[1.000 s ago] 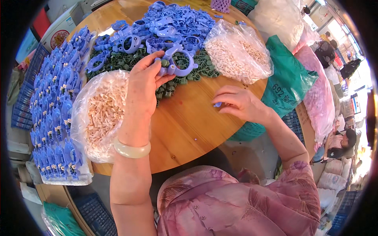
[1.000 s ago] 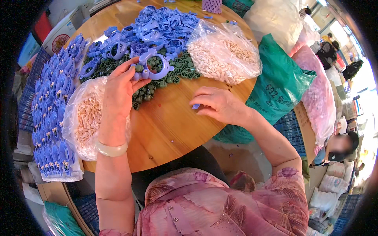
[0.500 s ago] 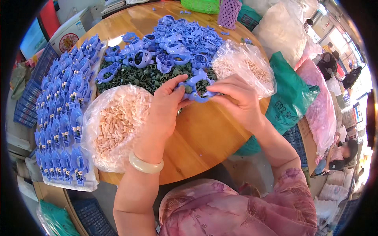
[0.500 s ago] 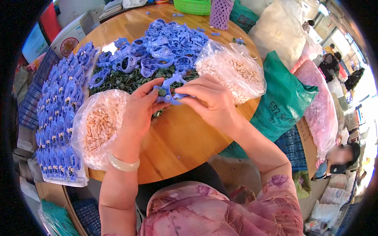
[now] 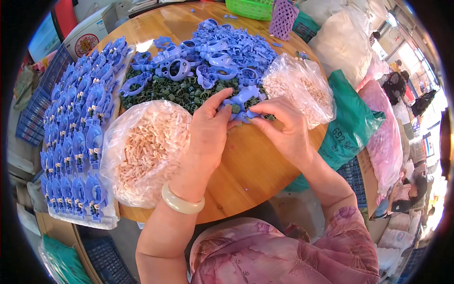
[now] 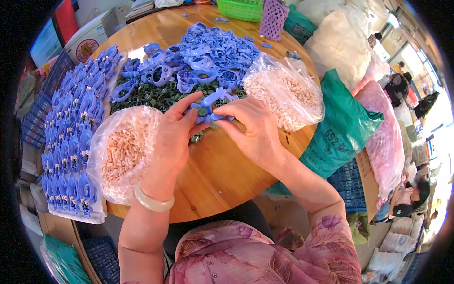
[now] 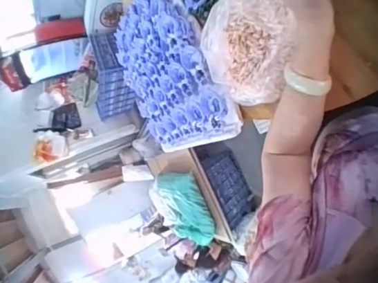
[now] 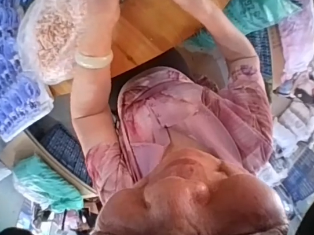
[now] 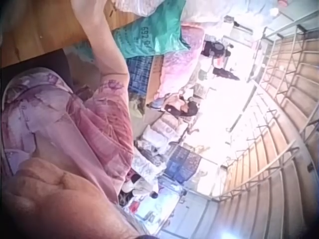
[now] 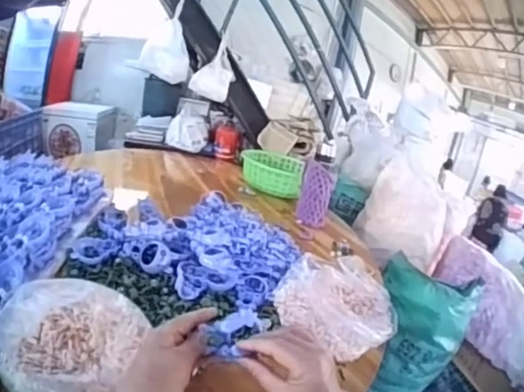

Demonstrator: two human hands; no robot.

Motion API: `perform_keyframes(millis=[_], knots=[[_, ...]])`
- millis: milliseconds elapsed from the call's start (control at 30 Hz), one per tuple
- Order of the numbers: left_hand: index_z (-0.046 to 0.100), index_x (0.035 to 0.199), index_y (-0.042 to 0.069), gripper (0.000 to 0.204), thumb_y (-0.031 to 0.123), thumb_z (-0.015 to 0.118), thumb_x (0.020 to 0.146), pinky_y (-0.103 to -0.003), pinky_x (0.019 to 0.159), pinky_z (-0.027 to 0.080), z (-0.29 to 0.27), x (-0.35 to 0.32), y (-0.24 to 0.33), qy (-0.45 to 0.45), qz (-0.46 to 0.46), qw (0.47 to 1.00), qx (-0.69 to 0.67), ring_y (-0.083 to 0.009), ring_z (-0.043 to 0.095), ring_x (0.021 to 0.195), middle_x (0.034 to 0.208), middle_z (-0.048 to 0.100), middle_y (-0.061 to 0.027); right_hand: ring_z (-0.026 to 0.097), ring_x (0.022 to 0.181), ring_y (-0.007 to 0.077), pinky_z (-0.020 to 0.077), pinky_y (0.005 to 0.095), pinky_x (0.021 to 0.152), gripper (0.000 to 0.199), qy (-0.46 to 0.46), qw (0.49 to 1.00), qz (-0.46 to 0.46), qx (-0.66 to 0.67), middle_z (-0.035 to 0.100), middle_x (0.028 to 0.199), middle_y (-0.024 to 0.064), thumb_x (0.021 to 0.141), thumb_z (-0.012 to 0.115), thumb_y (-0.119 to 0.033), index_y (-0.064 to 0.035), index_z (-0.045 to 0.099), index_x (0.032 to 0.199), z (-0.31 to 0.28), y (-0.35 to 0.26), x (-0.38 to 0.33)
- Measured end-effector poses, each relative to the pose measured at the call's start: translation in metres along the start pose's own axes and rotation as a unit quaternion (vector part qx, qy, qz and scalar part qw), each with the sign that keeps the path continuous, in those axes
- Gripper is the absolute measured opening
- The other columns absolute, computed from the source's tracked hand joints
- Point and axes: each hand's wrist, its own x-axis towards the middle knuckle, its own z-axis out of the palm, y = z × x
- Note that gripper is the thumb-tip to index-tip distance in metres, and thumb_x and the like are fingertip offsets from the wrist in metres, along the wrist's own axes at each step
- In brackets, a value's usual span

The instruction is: Assembling small blue and green plastic toy components by hand at a workbench.

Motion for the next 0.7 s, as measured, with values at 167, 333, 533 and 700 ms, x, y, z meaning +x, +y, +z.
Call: perform_keyframes(millis=[167,333,533,700], knots=[[0.048,0.123,-0.001,0.032,0.002,0.043,0.092,-0.025,0.079,0.051,0.002,-0.002,0.0,0.009,0.026,0.999,0.046,-0.0121,0.057,0.089,0.104,0.056,-0.0069,0.06,0.081,0.0246,0.0462,0.0357,0.074,0.02,0.018,1.0,-0.004,0.01,0.065,0.084,0.0055,0.067,0.072,-0.005,-0.0093,0.065,0.086,0.005,0.002,-0.002],[0.049,0.123,0.0,0.031,0.002,0.043,0.092,-0.026,0.081,0.051,0.001,-0.004,-0.003,0.014,0.049,0.992,0.117,-0.0122,0.057,0.091,0.102,0.056,-0.0064,0.06,0.08,0.0235,0.0457,0.0349,0.07,0.021,0.037,0.999,-0.028,-0.017,0.065,0.082,0.0046,0.066,0.072,-0.004,-0.009,0.065,0.085,0.008,0.001,-0.006],[0.05,0.122,0.001,0.033,-0.002,0.042,0.09,-0.026,0.078,0.05,-0.001,-0.005,-0.012,0.018,0.155,0.966,0.204,-0.0112,0.055,0.089,0.102,0.054,-0.0067,0.059,0.071,0.0232,0.0466,0.0311,0.062,0.026,0.028,0.981,-0.13,-0.139,0.063,0.082,0.0062,0.062,0.073,0.0,-0.0057,0.066,0.086,0.003,-0.003,-0.007],[0.052,0.118,-0.001,0.031,-0.001,0.049,0.086,-0.031,0.075,0.046,0.002,-0.007,-0.012,0.045,0.187,0.953,0.236,-0.022,0.06,0.08,0.095,0.062,-0.0191,0.056,0.072,0.0218,0.0427,0.0345,0.065,0.021,0.039,0.986,-0.12,-0.109,0.06,0.081,0.0019,0.067,0.069,-0.005,-0.0079,0.065,0.087,0.007,0.001,-0.012]])
